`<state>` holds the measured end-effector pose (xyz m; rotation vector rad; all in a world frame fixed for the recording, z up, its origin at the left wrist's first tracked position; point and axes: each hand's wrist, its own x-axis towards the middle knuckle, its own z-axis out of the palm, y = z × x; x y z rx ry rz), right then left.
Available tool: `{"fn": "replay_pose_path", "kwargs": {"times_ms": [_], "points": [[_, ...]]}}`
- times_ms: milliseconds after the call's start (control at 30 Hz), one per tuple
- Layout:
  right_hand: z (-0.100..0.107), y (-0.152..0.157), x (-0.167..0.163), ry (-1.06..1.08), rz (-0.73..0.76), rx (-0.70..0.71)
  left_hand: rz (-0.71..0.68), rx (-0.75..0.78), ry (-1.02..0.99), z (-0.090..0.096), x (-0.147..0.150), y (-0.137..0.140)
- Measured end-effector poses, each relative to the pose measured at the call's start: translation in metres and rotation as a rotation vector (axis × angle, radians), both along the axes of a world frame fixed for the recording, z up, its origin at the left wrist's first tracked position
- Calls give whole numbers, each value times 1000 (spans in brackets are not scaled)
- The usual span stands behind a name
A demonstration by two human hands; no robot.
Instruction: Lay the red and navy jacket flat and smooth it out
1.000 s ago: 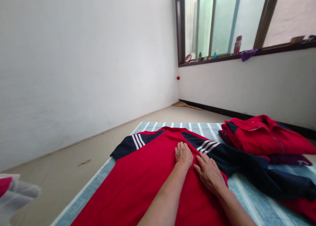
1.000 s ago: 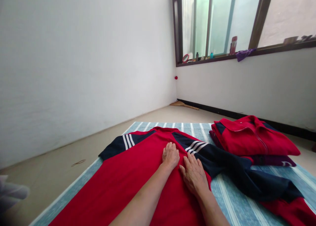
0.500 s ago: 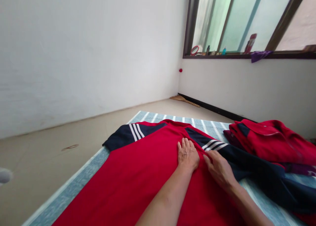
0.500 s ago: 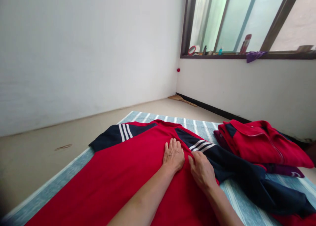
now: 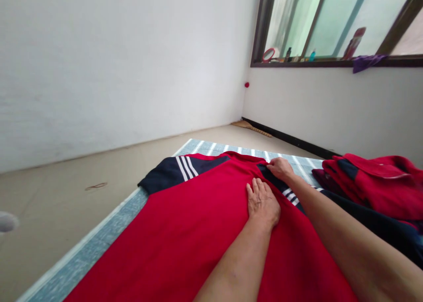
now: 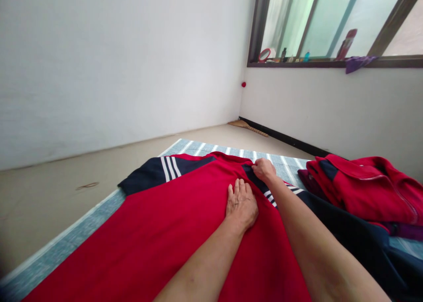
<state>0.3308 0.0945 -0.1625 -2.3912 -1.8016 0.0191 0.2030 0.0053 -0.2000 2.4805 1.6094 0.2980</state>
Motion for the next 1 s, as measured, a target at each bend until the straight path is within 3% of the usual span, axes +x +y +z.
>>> {"fn": "replay_pose_path", "kwargs": {"times_ms": [400,600,833,1000], "points": [[-17,-2,-4,-124,22,40,-36,-66,38,6,-1,1],[-10,-27,-25,-132,117,158,-40,-59,30,5,0,2],[-39,-45,-12,-47,168,34,-27,-51,4,5,-1,2],[-39,-49,-12,-29,180,13,-23,-56,13,5,-2,3]]}}
